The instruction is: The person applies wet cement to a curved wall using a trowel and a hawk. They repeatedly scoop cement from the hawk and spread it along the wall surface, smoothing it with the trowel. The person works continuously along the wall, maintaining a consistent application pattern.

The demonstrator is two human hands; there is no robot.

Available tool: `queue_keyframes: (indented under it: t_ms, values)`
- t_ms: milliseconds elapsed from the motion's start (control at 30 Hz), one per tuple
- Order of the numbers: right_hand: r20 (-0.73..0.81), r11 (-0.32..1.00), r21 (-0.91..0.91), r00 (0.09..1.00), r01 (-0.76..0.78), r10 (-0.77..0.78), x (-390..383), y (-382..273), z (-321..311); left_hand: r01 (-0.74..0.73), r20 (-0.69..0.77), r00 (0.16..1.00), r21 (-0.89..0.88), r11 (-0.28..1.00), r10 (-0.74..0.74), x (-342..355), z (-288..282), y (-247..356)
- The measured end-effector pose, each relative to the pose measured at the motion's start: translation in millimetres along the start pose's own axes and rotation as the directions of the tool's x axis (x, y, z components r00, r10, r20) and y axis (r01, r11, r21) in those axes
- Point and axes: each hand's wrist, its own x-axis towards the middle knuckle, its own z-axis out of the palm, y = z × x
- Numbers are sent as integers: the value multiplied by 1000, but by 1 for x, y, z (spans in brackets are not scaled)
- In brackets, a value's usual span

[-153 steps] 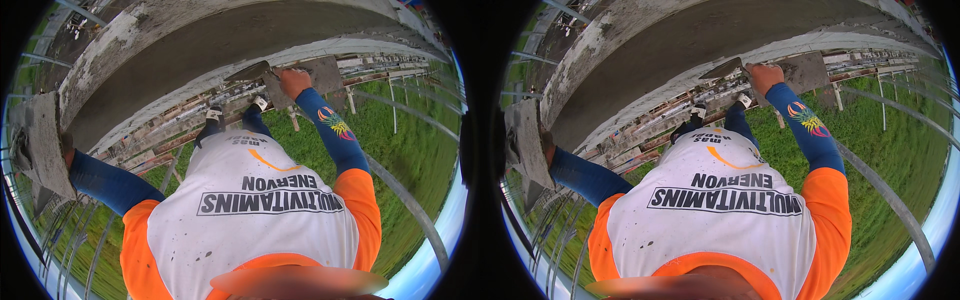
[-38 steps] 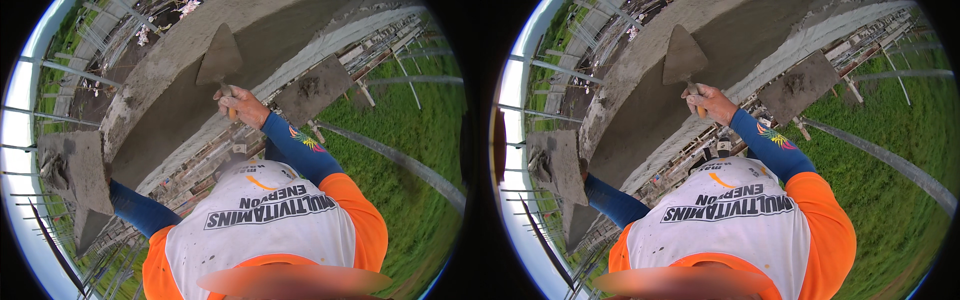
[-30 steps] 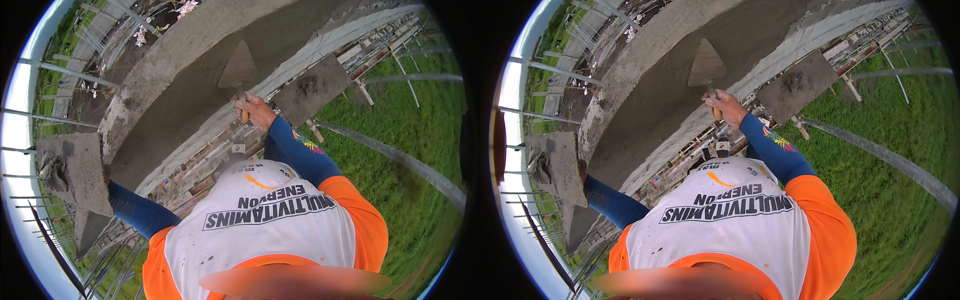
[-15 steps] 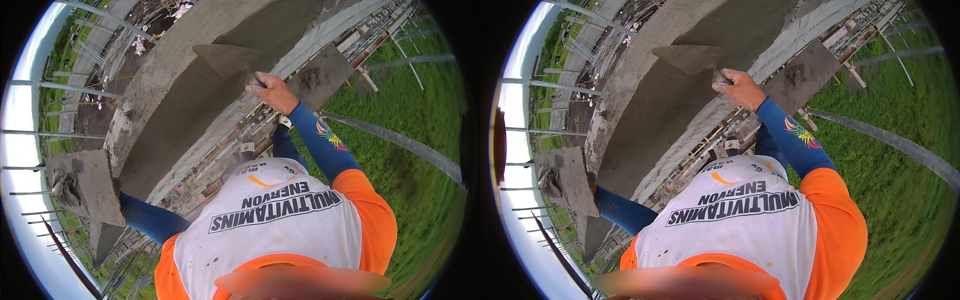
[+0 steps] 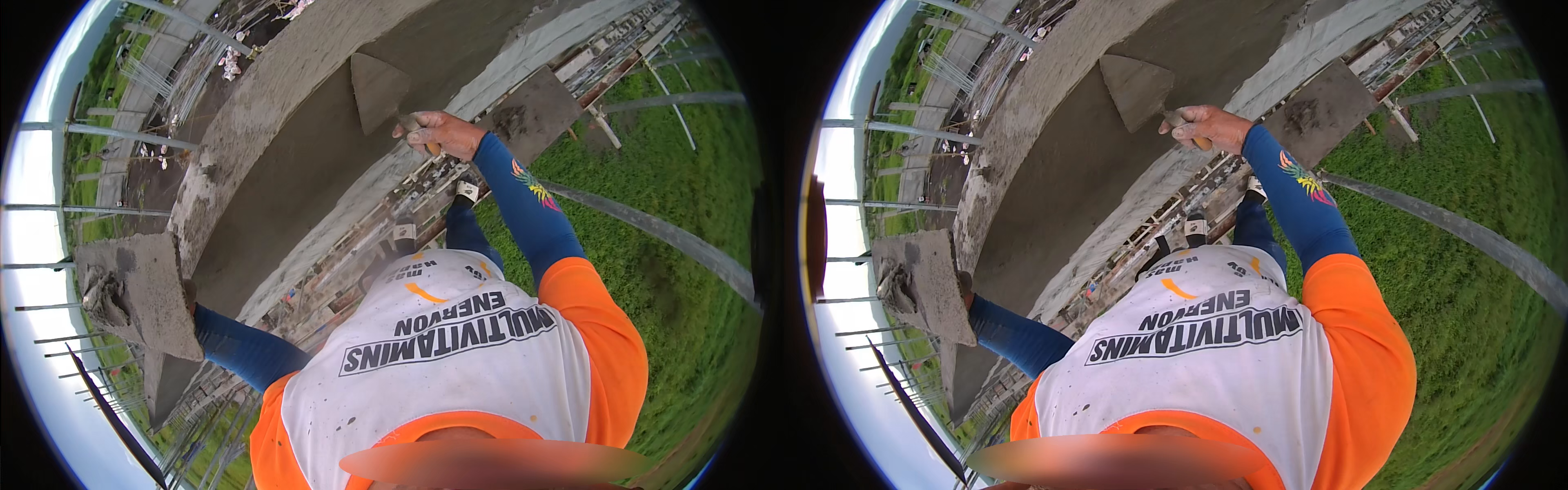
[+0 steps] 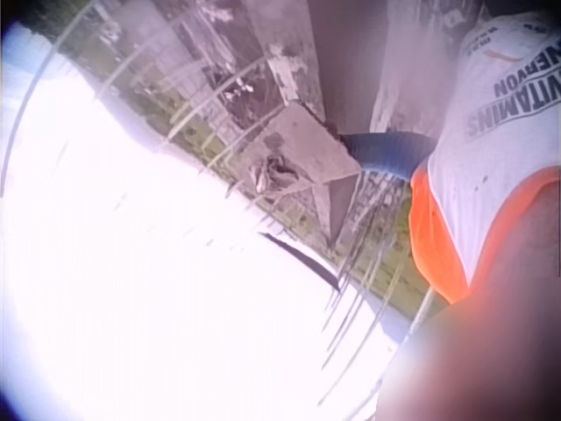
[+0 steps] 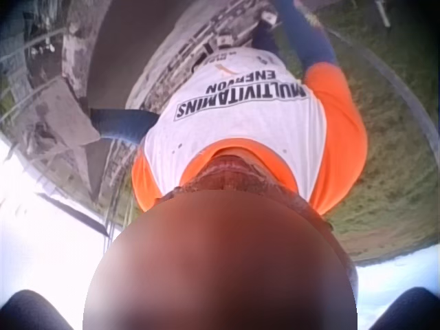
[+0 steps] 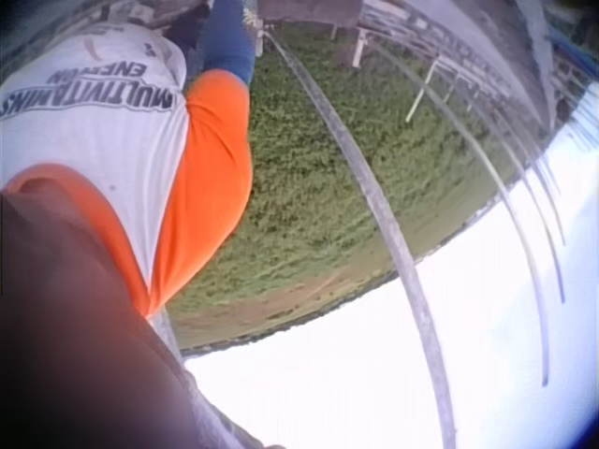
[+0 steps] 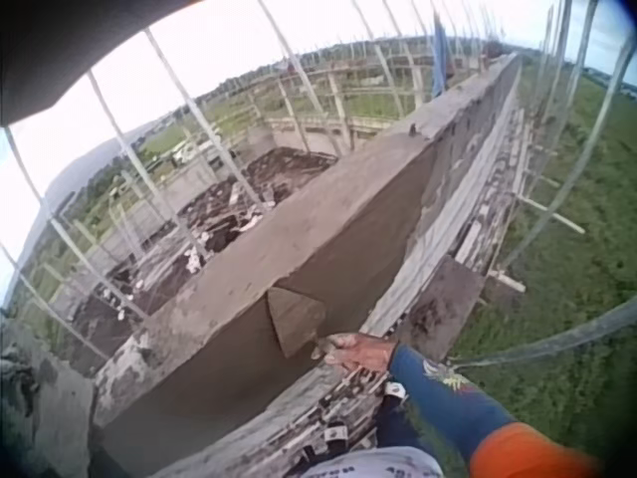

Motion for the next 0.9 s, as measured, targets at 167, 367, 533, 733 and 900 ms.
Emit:
queue_keyframes:
  t_ms: [167, 367, 533, 733, 900]
  values:
    - [138, 921, -366, 971, -133, 195, 45, 36, 16, 190, -74, 975, -224, 956, -211, 4, 3, 12]
    - [-75, 729, -684, 994, 9, -83, 47, 74, 78, 107, -81, 990, -118, 987, -117, 15, -1, 15]
    - [-391, 830, -549, 848, 96, -357, 8, 41, 52, 132, -28, 991, -65, 989, -134, 6, -3, 21]
    - [-613, 940, -56, 732, 336, -298, -44, 18, -6, -1, 27, 1000, 114, 994, -2, -1, -6, 17]
    - [-715, 946, -143, 631, 289, -301, -77, -1, 7, 265, 24, 964, -119, 957, -264, -6, -3, 22]
